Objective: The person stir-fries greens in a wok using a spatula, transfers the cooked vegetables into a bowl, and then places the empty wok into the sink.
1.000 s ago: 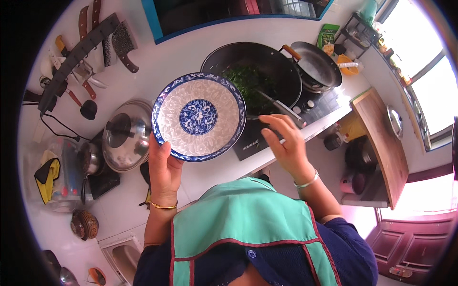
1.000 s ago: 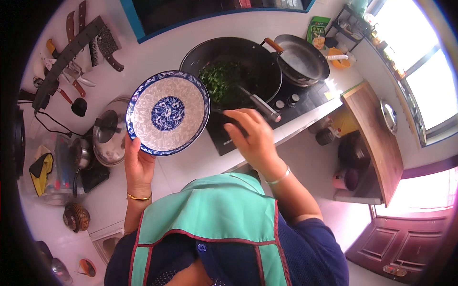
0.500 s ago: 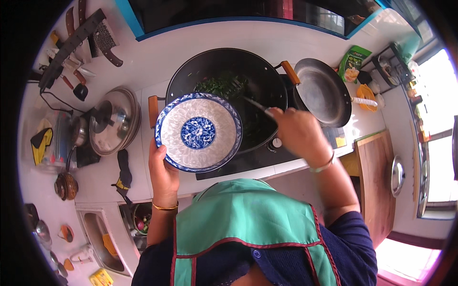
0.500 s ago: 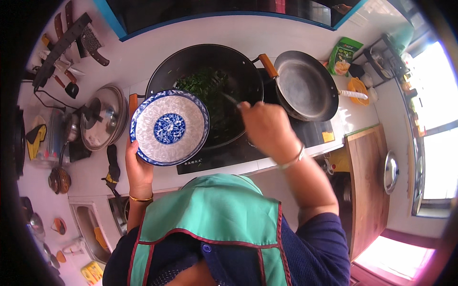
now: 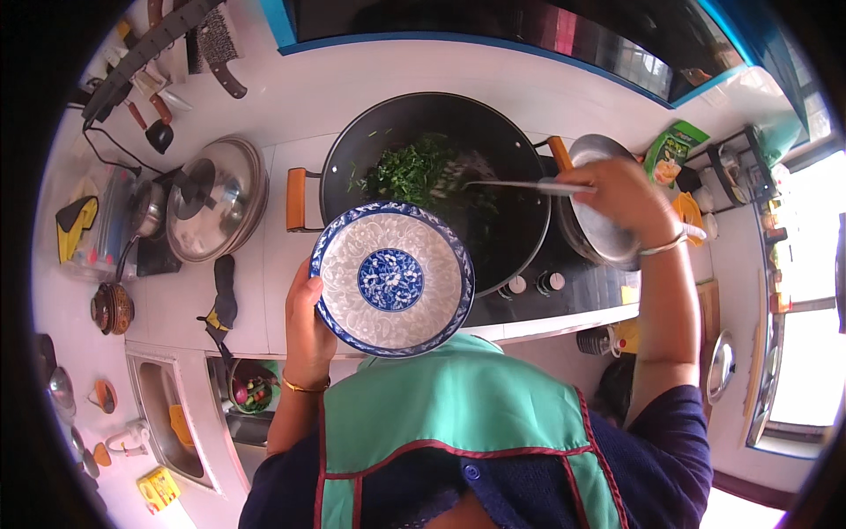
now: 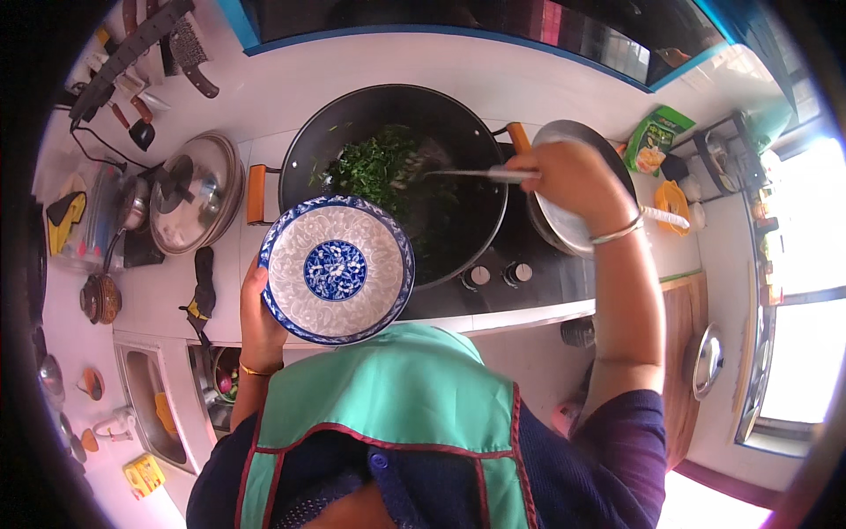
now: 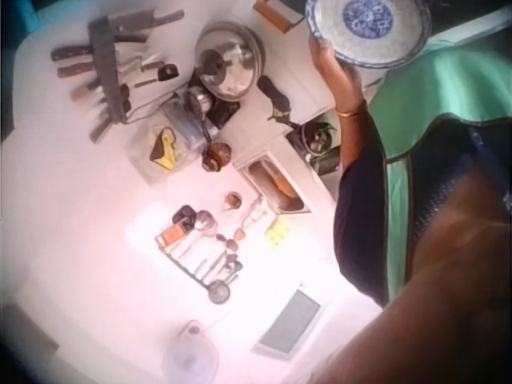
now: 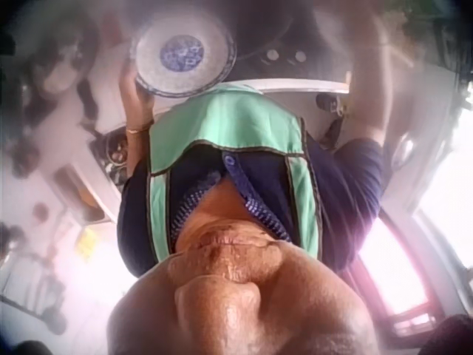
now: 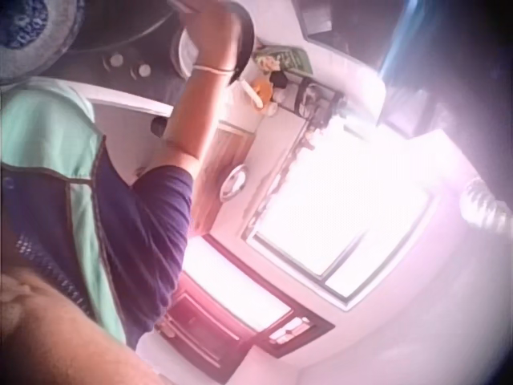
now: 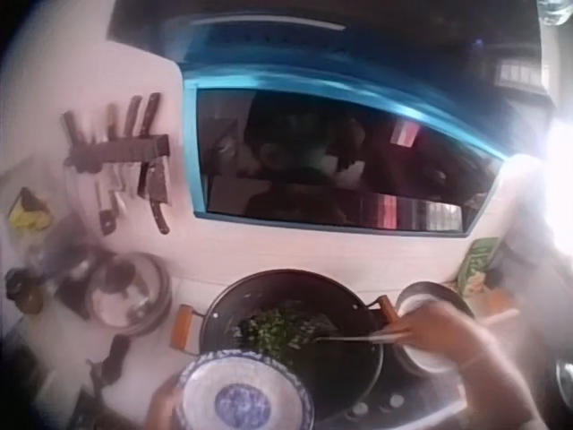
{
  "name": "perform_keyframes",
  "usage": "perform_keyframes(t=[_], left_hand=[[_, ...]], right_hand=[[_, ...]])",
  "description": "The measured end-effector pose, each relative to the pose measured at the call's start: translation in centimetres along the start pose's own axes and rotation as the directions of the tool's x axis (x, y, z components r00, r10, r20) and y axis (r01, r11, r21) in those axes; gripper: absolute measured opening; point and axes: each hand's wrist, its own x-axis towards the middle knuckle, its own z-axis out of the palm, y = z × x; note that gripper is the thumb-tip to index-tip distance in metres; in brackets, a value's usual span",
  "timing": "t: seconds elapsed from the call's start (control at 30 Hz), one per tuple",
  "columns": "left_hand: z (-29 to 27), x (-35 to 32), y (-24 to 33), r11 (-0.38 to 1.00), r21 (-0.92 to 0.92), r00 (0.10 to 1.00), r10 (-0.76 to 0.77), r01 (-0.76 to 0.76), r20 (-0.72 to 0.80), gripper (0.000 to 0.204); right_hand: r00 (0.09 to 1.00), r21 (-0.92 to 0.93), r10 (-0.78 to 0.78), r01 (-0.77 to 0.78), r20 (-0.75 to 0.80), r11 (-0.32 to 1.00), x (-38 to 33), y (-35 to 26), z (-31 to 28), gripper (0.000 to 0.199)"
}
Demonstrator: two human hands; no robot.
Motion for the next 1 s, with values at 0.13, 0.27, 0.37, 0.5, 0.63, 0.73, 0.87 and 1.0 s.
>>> perform_keyframes(t=[0.13,0.27,0.37,0.5,0.63,0.73,0.87,1.0], left_hand=[[-0.7,-0.6,0.4,0.998,-0.051,1.000,0.024,-0.024,-0.009,0.049],[-1.3,-1.0,1.1,0.997,0.056,0.999,0.043,-0.043,-0.003,0.047],[-1.1,-0.9,0.9,0.996,-0.057,0.998,0.065,-0.066,-0.012,0.045],[-0.4,-0.5,0.8,0.993,-0.115,0.999,0.038,-0.038,-0.006,0.045],[-0.1,0.2,0.0,0.996,-0.085,1.000,0.001,0.000,0.013,0.042],[0.5,1.5,-0.9,0.996,-0.086,1.000,-0.012,0.014,0.017,0.039],[2.0,3.9,-1.2,0.983,-0.184,0.999,-0.011,0.018,0.036,0.028],[1.7,5.6,-2.2,0.965,-0.264,0.998,0.011,0.006,0.062,0.023]], right_hand=[[0.993,0.422,0.073,-0.027,-0.093,0.906,-2.2,-1.6,7.8,0.033],[0.982,0.572,0.167,-0.085,-0.092,0.815,-3.9,-4.8,9.5,0.033],[0.971,0.580,0.219,-0.123,-0.098,0.805,-4.7,-5.3,8.2,0.033],[0.943,0.543,0.252,-0.097,-0.219,0.834,-6.9,-5.0,4.8,0.032],[0.892,0.508,0.360,-0.185,-0.272,0.842,-10.1,-6.0,1.3,0.031],[0.867,0.432,0.304,-0.117,-0.395,0.894,-12.3,-6.3,0.1,0.029],[0.853,0.371,0.296,-0.131,-0.431,0.919,-14.8,-7.6,-1.2,0.029],[0.820,0.053,0.086,-0.068,-0.566,0.996,-15.8,-8.2,-1.0,0.027]])
